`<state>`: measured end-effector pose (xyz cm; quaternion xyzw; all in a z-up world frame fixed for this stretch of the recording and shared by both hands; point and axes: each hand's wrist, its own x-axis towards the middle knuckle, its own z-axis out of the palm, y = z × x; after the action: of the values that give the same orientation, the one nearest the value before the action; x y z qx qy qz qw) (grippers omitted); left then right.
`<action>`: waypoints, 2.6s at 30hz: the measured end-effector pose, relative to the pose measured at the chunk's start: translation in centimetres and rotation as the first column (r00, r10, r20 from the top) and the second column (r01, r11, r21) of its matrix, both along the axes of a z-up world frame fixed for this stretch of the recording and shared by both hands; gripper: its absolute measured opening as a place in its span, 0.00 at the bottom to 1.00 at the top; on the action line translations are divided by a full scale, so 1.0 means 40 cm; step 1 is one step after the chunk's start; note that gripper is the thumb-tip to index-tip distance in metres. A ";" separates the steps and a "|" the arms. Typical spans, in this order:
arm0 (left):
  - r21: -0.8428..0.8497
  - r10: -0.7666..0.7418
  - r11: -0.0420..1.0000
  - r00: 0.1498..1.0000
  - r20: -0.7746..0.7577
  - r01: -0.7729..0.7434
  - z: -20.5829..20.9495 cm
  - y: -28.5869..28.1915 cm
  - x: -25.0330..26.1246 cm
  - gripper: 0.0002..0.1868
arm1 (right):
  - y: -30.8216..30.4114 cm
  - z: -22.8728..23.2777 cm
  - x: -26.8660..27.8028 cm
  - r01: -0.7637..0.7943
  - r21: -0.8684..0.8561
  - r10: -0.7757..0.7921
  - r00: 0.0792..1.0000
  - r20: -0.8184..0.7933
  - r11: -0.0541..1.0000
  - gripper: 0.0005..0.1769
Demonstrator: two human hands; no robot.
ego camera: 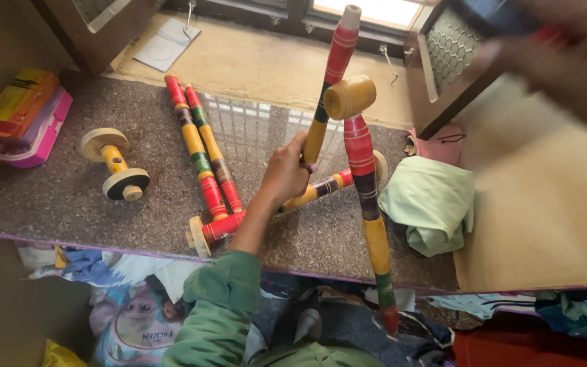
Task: The person assembles several colorful wooden sticks and circular discs into a multi-armed structure on a countertop. They repeatedly pick up sticks, align them, and press circular discs onto the ends to form joints, then adjust the arrangement to stabilize the structure.
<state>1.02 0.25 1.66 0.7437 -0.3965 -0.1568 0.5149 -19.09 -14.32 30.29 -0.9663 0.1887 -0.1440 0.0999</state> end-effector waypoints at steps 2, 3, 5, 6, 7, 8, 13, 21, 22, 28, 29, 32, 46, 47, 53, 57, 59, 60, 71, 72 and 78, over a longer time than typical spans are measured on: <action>0.017 -0.007 1.000 0.999 -0.037 0.008 -0.002 -0.002 0.002 0.21 | -0.001 -0.005 0.004 0.032 -0.028 -0.033 0.999 -0.026 0.999 0.36; 0.005 -0.008 1.000 1.000 -0.014 0.008 -0.002 -0.003 0.003 0.21 | 0.001 -0.009 0.006 0.044 -0.050 -0.046 0.998 -0.039 0.998 0.36; -0.018 -0.007 1.000 1.000 0.031 0.008 -0.005 -0.005 0.004 0.21 | 0.008 -0.014 0.007 0.054 -0.112 -0.062 0.995 -0.076 0.992 0.36; -0.018 -0.009 1.000 1.000 0.026 0.009 -0.008 -0.003 0.003 0.21 | 0.013 -0.016 0.006 0.055 -0.131 -0.068 0.994 -0.091 0.990 0.37; -0.020 -0.011 1.000 1.000 0.025 0.011 -0.009 -0.003 0.003 0.22 | 0.018 -0.014 0.005 0.077 -0.146 -0.095 0.989 -0.114 0.986 0.37; -0.022 -0.013 1.000 1.000 0.024 0.013 -0.011 -0.003 0.004 0.22 | 0.025 -0.011 0.003 0.104 -0.163 -0.128 0.982 -0.140 0.981 0.37; -0.013 -0.005 1.000 0.997 0.072 0.006 -0.020 -0.006 0.003 0.22 | 0.044 -0.014 0.004 0.085 -0.213 -0.112 0.986 -0.121 0.973 0.38; 0.006 0.003 1.000 0.999 0.050 -0.004 -0.020 -0.008 0.008 0.24 | 0.025 -0.009 -0.025 0.079 0.031 -0.078 0.997 -0.017 0.996 0.28; -0.002 0.004 1.000 0.999 0.047 -0.004 -0.022 -0.007 0.007 0.24 | 0.028 -0.009 -0.028 0.076 0.012 -0.076 0.997 -0.005 0.997 0.28; -0.027 -0.002 1.000 1.000 0.024 0.002 -0.026 -0.011 0.015 0.25 | 0.046 -0.026 -0.032 -0.101 -0.291 0.102 0.995 -0.012 0.951 0.34; -0.014 0.001 1.000 1.000 0.015 -0.001 -0.026 -0.012 0.015 0.25 | 0.042 -0.030 -0.032 -0.156 -0.326 0.164 0.987 -0.005 0.932 0.34; -0.022 -0.009 1.000 1.000 0.016 0.010 -0.024 -0.011 0.014 0.24 | 0.014 -0.029 -0.045 -0.066 -0.291 0.054 0.997 -0.050 0.954 0.35; -0.016 0.001 1.000 1.000 0.029 -0.001 -0.012 -0.009 0.006 0.23 | 0.038 -0.021 -0.041 0.036 -0.167 -0.041 0.999 -0.028 0.985 0.37; -0.023 -0.001 1.000 0.999 0.041 0.002 -0.013 -0.010 0.007 0.23 | 0.038 -0.019 -0.041 0.019 -0.117 -0.016 0.999 0.028 0.993 0.36; -0.025 0.003 1.000 1.000 0.028 -0.003 -0.023 -0.010 0.013 0.26 | -0.056 -0.076 -0.053 0.003 -0.077 0.010 0.987 0.163 0.997 0.33; 0.007 -0.003 1.000 1.000 -0.027 0.003 -0.018 -0.012 0.015 0.25 | -0.134 -0.247 -0.027 -0.035 -0.425 0.048 0.999 0.019 0.905 0.35; 0.016 0.003 1.000 0.999 -0.050 -0.002 -0.016 -0.010 0.015 0.24 | -0.170 -0.344 -0.001 -0.016 -0.362 -0.005 0.998 -0.059 0.932 0.38; -0.012 -0.004 1.000 0.999 -0.039 0.004 -0.016 -0.007 0.013 0.24 | -0.182 -0.396 0.013 0.014 -0.219 -0.036 0.995 -0.094 0.976 0.38; -0.067 0.052 0.996 0.990 -0.129 -0.061 -0.012 -0.005 0.030 0.21 | -0.310 -0.798 0.344 -0.099 -0.042 0.094 0.989 -0.114 0.994 0.30; -0.058 0.065 0.996 0.989 -0.134 -0.074 -0.014 -0.006 0.031 0.21 | -0.319 -0.824 0.378 -0.087 -0.043 0.080 0.988 -0.135 0.995 0.31; -0.083 0.069 0.993 0.975 -0.210 -0.088 -0.023 -0.003 0.037 0.21 | -0.345 -0.934 0.502 -0.196 0.121 0.199 0.980 -0.014 0.973 0.21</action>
<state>2.50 0.13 0.76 0.7141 -0.3176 -0.1945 0.5928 0.98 -28.13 -7.07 -0.9744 0.1011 -0.1092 0.1686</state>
